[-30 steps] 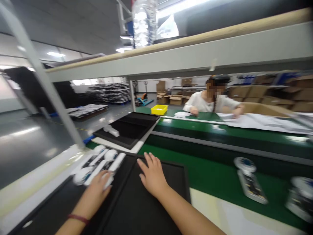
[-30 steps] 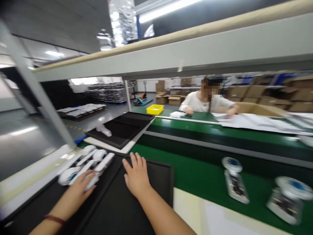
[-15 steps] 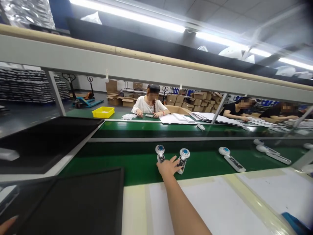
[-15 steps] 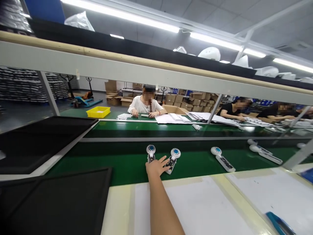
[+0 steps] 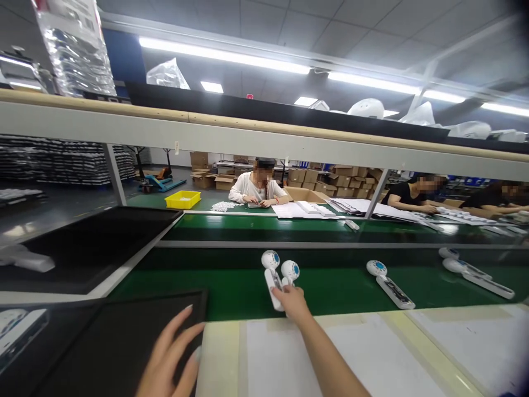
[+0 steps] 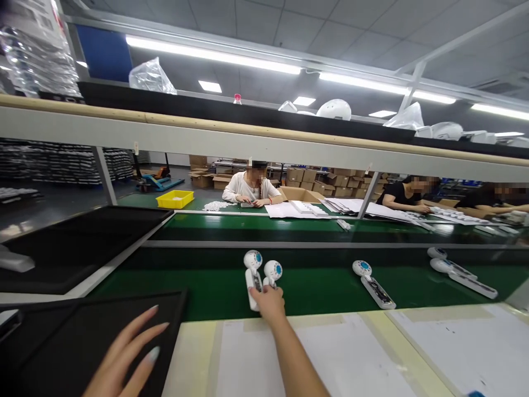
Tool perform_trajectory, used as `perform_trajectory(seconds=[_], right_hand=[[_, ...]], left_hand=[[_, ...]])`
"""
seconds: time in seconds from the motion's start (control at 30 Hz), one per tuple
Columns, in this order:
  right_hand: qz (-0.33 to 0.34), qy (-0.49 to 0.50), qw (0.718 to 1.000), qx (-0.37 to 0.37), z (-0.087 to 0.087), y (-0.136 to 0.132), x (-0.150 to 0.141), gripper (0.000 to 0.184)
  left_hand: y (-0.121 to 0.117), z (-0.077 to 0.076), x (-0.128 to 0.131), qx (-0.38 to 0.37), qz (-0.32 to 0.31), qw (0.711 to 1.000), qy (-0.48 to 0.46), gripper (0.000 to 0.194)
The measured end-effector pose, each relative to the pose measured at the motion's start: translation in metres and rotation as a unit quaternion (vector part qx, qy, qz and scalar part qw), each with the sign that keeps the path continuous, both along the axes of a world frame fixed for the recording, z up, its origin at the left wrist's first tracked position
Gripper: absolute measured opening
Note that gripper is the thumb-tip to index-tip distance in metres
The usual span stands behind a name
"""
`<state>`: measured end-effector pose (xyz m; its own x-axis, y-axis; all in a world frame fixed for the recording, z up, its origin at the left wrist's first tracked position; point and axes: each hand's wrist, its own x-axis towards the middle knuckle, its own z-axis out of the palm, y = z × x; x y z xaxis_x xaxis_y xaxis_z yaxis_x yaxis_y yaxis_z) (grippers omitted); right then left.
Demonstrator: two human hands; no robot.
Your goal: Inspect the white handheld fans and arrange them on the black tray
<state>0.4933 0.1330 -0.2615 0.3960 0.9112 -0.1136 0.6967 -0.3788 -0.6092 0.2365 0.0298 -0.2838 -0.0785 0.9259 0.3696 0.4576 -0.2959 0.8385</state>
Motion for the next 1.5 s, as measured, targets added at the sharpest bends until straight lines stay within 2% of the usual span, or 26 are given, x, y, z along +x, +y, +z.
perform_trajectory(seconds=[0.03,0.07,0.13,0.2,0.27,0.3,0.37,0.43,0.47,0.53,0.6,0.7,0.8,0.9,0.97,1.03,1.13,1.23,1.33,1.4,1.5], right_hand=[[0.031,0.001,0.999,0.038,0.0,-0.017,-0.011,0.04],[0.061,0.003,0.995,0.078,0.0,-0.034,-0.021,0.039],[0.126,0.035,0.979,0.156,-0.002,-0.066,-0.04,0.038],[0.175,0.135,0.946,0.236,-0.004,-0.091,-0.05,0.04],[0.176,0.259,0.902,0.297,-0.005,-0.106,-0.052,0.047],[0.162,0.323,0.88,0.308,-0.005,-0.111,-0.05,0.055],[0.143,0.458,0.829,0.289,-0.003,-0.116,-0.045,0.083],[0.159,0.575,0.772,0.22,-0.002,-0.117,-0.039,0.107],[0.171,0.614,0.748,0.184,-0.003,-0.117,-0.036,0.112],[0.185,0.66,0.717,0.128,-0.007,-0.117,-0.032,0.103],[0.183,0.681,0.701,0.11,-0.013,-0.115,-0.027,0.087],[0.155,0.683,0.708,0.093,-0.016,-0.114,-0.015,0.074],[0.088,0.681,0.725,0.05,-0.005,-0.116,-0.006,0.067],[0.031,0.707,0.704,0.05,0.008,-0.12,-0.009,0.071],[0.02,0.707,0.704,0.063,0.011,-0.121,-0.014,0.071],[0.013,0.685,0.726,0.06,0.008,-0.122,-0.018,0.07],[0.005,0.645,0.764,0.018,-0.001,-0.123,-0.02,0.072],[0.046,0.633,0.773,-0.004,-0.002,-0.128,-0.022,0.07],[0.134,0.651,0.748,0.008,0.005,-0.135,-0.028,0.064],[0.183,0.654,0.734,0.023,0.01,-0.14,-0.033,0.069],[0.203,0.63,0.748,0.055,0.011,-0.144,-0.04,0.087]], left_hand=[[0.003,0.009,0.023,-0.037,-0.018,0.995,-0.088,0.037],[0.005,0.018,0.045,-0.076,-0.045,0.979,-0.186,0.043],[0.008,0.034,0.079,-0.165,-0.11,0.906,-0.374,0.058],[0.006,0.046,0.096,-0.204,-0.149,0.832,-0.494,0.071],[0.001,0.052,0.097,-0.209,-0.153,0.797,-0.545,0.078],[-0.002,0.053,0.094,-0.215,-0.146,0.79,-0.555,0.077],[-0.008,0.055,0.085,-0.23,-0.144,0.786,-0.556,0.074],[-0.011,0.056,0.077,-0.241,-0.168,0.793,-0.534,0.063],[-0.01,0.057,0.075,-0.247,-0.19,0.795,-0.521,0.055],[-0.008,0.059,0.075,-0.261,-0.234,0.788,-0.507,0.047],[-0.003,0.06,0.079,-0.275,-0.253,0.774,-0.512,0.055],[0.003,0.059,0.084,-0.293,-0.251,0.761,-0.521,0.065],[0.005,0.055,0.087,-0.313,-0.234,0.757,-0.524,0.063],[0.004,0.054,0.085,-0.316,-0.22,0.758,-0.527,0.061],[0.002,0.054,0.083,-0.311,-0.216,0.758,-0.532,0.064],[-0.001,0.054,0.08,-0.303,-0.21,0.757,-0.54,0.067],[-0.005,0.055,0.078,-0.295,-0.202,0.753,-0.552,0.068],[-0.009,0.058,0.077,-0.298,-0.203,0.749,-0.556,0.072],[-0.014,0.061,0.072,-0.302,-0.216,0.743,-0.556,0.064],[-0.02,0.061,0.063,-0.317,-0.229,0.741,-0.545,0.054],[-0.032,0.058,0.047,-0.362,-0.227,0.738,-0.522,0.047]])
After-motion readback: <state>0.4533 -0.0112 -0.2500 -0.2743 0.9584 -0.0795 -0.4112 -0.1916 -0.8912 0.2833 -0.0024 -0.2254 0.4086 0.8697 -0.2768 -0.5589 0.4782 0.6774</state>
